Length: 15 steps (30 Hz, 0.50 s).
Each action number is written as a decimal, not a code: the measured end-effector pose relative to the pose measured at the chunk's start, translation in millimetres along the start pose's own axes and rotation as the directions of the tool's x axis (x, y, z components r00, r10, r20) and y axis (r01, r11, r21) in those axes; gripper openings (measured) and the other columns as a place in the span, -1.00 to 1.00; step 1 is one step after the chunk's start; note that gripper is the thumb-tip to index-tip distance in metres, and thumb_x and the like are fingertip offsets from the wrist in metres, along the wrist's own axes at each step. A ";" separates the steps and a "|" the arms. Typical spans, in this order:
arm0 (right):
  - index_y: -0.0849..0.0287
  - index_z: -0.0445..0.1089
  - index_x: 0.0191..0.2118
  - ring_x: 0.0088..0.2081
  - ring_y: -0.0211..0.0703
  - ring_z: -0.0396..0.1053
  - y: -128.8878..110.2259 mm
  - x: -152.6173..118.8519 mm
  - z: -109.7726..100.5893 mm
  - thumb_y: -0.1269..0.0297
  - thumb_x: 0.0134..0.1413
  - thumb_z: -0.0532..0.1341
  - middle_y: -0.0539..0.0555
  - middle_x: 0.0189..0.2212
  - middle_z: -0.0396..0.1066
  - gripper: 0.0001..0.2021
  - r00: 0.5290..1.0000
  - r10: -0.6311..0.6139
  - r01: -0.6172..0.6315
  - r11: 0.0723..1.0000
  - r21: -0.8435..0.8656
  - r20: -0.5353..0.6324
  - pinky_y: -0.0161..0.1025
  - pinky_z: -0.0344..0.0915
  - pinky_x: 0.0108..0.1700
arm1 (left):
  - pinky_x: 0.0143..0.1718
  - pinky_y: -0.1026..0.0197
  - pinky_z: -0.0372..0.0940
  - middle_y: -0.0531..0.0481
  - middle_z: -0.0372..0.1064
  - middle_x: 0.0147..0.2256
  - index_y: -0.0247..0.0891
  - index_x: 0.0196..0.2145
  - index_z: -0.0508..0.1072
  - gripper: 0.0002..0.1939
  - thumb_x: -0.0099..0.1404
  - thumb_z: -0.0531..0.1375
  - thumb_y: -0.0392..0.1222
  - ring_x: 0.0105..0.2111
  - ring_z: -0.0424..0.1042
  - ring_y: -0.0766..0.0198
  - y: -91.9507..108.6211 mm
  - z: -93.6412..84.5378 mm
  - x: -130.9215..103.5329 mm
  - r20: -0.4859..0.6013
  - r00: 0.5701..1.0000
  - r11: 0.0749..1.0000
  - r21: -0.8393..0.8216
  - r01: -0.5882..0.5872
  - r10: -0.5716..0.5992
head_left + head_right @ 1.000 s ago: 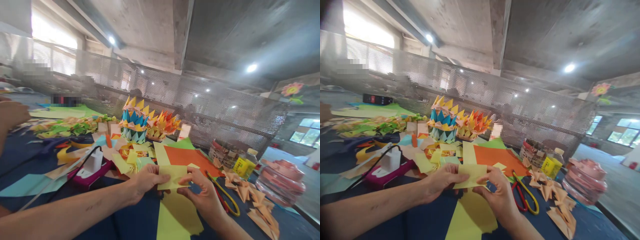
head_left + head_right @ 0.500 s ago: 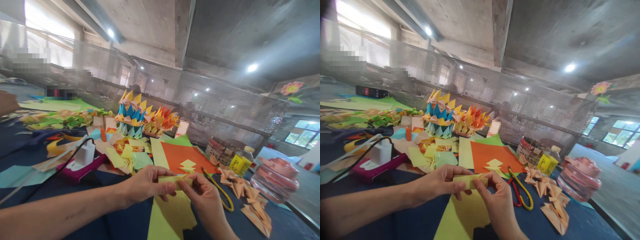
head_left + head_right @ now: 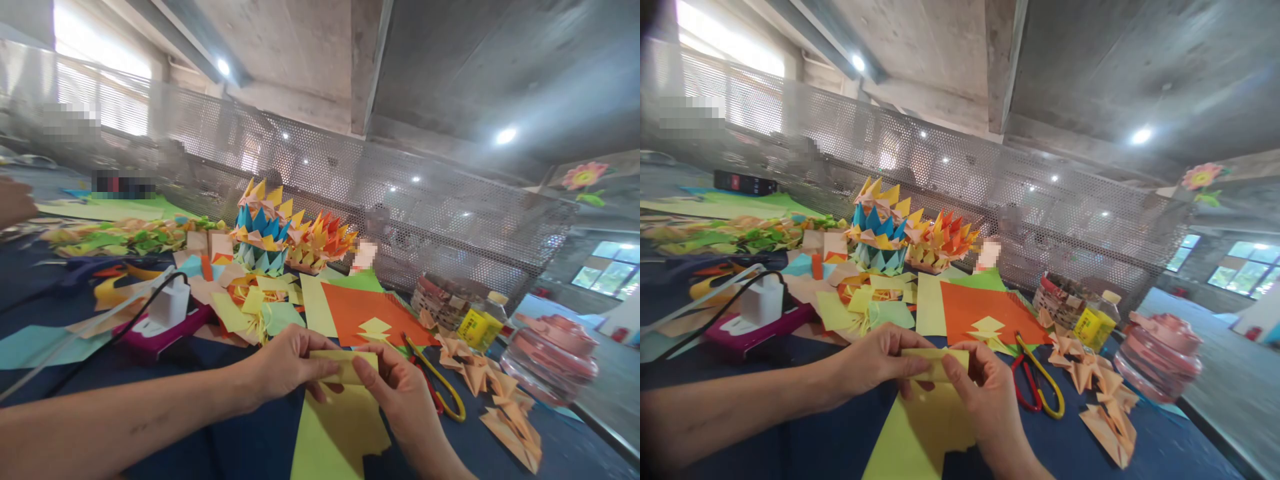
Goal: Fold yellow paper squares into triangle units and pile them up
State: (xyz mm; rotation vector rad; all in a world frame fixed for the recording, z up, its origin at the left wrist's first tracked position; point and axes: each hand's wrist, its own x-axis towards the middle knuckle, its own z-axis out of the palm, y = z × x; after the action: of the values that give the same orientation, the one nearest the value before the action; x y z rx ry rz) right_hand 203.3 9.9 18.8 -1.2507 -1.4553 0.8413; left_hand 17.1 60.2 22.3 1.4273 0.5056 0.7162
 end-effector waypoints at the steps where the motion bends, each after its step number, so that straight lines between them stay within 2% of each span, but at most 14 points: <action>1: 0.17 0.37 -0.31 -0.53 -0.19 0.35 0.0 -0.4 0.5 -0.07 -0.05 0.30 0.02 -0.52 0.43 -0.62 1.000 0.003 -0.003 1.000 0.003 -0.005 -0.33 0.24 -0.53 | -0.40 0.28 0.35 -0.08 0.51 -0.41 -0.35 -0.26 0.56 -0.58 0.04 0.36 0.06 -0.33 0.50 0.15 -0.8 -0.1 0.4 -0.003 1.000 1.000 0.009 -0.010 0.010; 7: 0.19 0.38 -0.44 -0.56 -0.25 0.28 3.1 -0.6 2.2 -0.10 -0.09 0.32 -0.02 -0.59 0.36 -0.60 1.000 0.015 -0.016 1.000 -0.010 -0.018 -0.36 0.19 -0.54 | -0.43 0.27 0.35 -0.08 0.50 -0.41 -0.35 -0.27 0.55 -0.53 0.03 0.34 0.12 -0.34 0.52 0.13 -6.4 -0.5 2.0 -0.025 0.999 0.998 0.038 -0.047 0.048; 15: 0.19 0.31 -0.51 -0.58 -0.29 0.20 0.1 -0.4 0.6 -0.10 -0.08 0.31 -0.06 -0.61 0.28 -0.59 1.000 0.004 -0.004 0.999 -0.048 -0.001 -0.38 0.15 -0.54 | -0.47 0.32 0.33 -0.09 0.51 -0.40 -0.34 -0.30 0.56 -0.54 0.04 0.33 0.14 -0.34 0.53 0.12 -9.4 -1.0 2.7 -0.040 0.997 0.996 0.060 -0.061 0.063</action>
State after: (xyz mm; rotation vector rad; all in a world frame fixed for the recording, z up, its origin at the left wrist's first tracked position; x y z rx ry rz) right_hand 202.7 9.6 18.5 -1.2905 -1.4801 0.8124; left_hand 19.7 62.9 13.1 1.4908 0.5202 0.7878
